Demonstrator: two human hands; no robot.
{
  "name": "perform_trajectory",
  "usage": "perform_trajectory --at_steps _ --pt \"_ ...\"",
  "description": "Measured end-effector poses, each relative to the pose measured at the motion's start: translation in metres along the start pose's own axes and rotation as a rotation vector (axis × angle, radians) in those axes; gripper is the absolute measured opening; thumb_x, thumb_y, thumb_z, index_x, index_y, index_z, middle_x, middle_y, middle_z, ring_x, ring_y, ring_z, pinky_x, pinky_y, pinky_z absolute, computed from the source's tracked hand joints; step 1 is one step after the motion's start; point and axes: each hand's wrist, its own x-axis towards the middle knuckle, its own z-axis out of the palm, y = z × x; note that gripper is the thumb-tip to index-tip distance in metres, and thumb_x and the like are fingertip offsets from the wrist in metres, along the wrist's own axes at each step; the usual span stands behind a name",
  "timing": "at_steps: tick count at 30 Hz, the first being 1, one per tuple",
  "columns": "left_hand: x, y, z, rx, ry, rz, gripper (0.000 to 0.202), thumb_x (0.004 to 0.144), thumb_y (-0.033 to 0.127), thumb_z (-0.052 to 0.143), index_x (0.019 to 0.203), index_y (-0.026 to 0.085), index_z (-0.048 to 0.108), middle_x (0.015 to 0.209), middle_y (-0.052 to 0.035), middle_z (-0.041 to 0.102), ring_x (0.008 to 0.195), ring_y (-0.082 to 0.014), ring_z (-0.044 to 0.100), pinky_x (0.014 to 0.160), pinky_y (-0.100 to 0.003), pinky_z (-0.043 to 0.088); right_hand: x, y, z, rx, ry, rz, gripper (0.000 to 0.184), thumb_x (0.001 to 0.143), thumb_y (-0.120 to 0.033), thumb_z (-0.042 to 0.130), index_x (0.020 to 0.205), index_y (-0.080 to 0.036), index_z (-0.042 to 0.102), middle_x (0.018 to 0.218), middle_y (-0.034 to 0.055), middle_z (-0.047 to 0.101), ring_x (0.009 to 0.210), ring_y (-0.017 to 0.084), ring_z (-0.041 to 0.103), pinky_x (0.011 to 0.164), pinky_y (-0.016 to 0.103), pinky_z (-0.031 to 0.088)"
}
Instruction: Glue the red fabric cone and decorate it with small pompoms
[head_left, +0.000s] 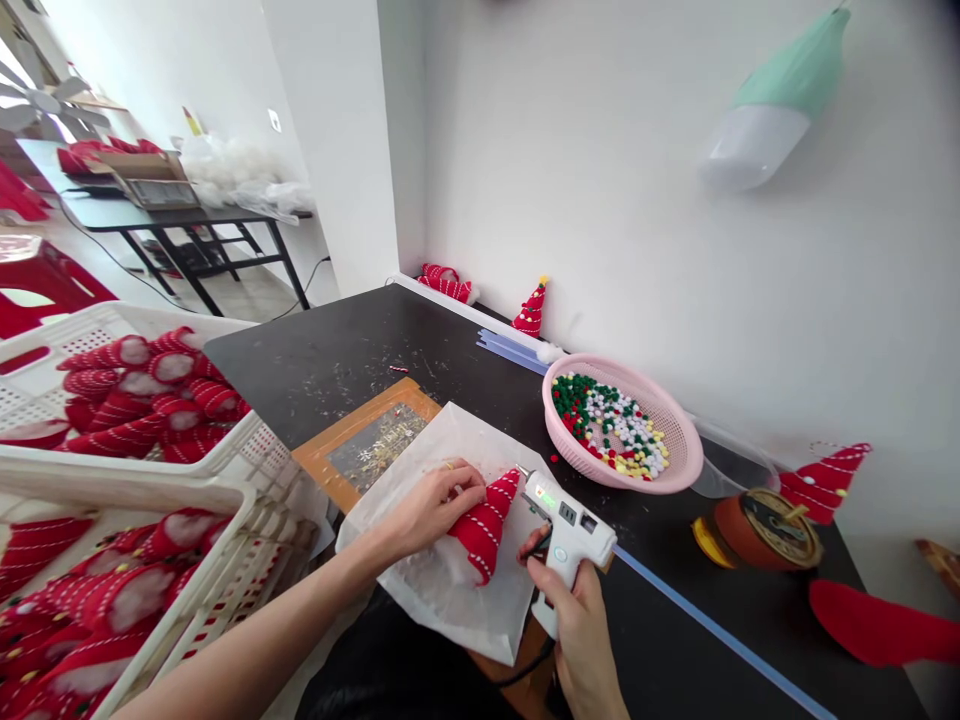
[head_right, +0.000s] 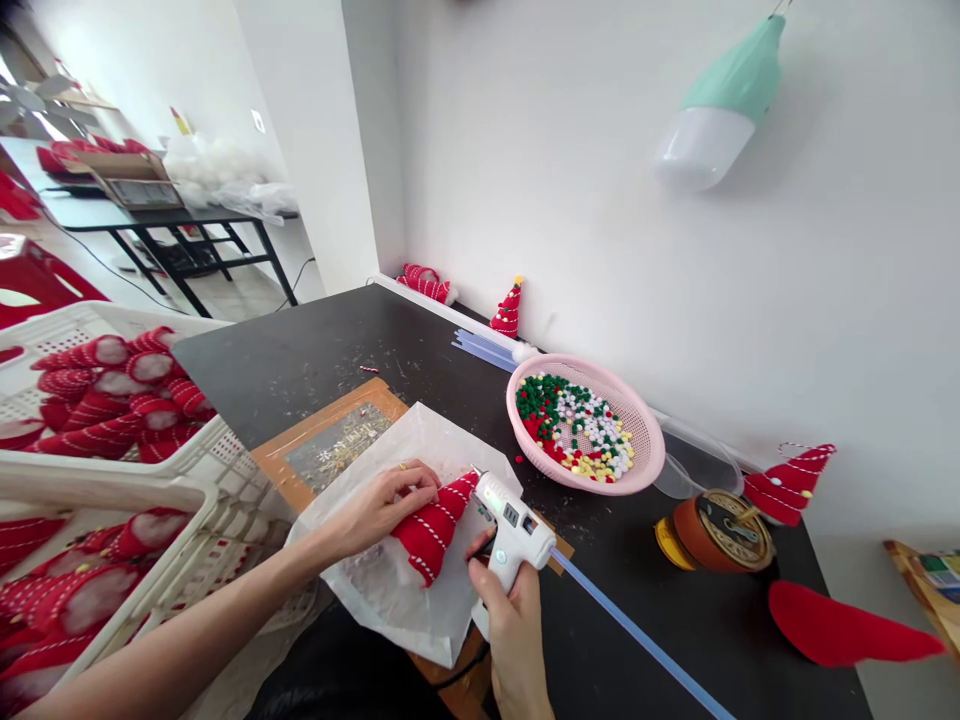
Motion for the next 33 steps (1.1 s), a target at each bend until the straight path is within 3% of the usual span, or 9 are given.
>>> perform_trajectory --at_steps 4,10,20,28,33 --pt "0.0 0.001 -0.002 0.046 -0.041 -0.002 0.024 0.098 0.038 0.053 0.107 0.023 0.071 0.111 -0.0047 0.068 0.087 -0.0178 0.065 0.08 -0.03 0.052 -0.008 -0.007 -0.012 -0.188 0.034 0.035 0.041 0.073 -0.051 0.084 0.091 -0.016 0.074 0.08 0.0065 0.076 0.082 0.026 0.068 0.081 0.036 0.052" --pt "0.001 0.005 -0.005 0.078 -0.095 0.046 0.029 0.1 0.039 0.052 0.111 0.026 0.075 0.122 -0.0062 0.066 0.104 -0.0226 0.065 0.09 -0.033 0.051 -0.014 -0.012 -0.023 -0.295 0.046 0.057 0.047 0.073 -0.061 0.081 0.089 -0.017 0.075 0.078 0.0077 0.075 0.084 0.029 0.069 0.076 0.036 0.052" --pt "0.004 0.006 -0.003 0.096 -0.122 0.031 0.032 0.1 0.037 0.05 0.121 0.027 0.072 0.13 -0.0072 0.064 0.115 -0.0253 0.063 0.1 -0.037 0.049 -0.013 -0.017 -0.02 -0.368 -0.019 0.05 0.042 0.076 -0.061 0.077 0.075 -0.019 0.071 0.069 0.0042 0.069 0.071 0.024 0.063 0.072 0.033 0.049" --pt "0.002 0.005 -0.004 0.115 -0.125 0.032 0.036 0.099 0.038 0.05 0.129 0.027 0.068 0.131 -0.0077 0.064 0.102 -0.0226 0.066 0.093 -0.036 0.052 -0.012 -0.016 -0.017 -0.397 -0.008 0.004 0.039 0.076 -0.057 0.076 0.068 -0.019 0.069 0.063 0.0034 0.066 0.065 0.022 0.059 0.066 0.032 0.046" --pt "0.004 0.005 -0.003 0.114 -0.129 0.059 0.038 0.1 0.037 0.05 0.132 0.029 0.067 0.134 -0.0068 0.064 0.115 -0.0253 0.064 0.1 -0.037 0.05 -0.009 -0.01 -0.021 -0.394 -0.012 0.007 0.038 0.078 -0.056 0.075 0.07 -0.019 0.069 0.061 0.003 0.066 0.064 0.022 0.059 0.064 0.032 0.044"
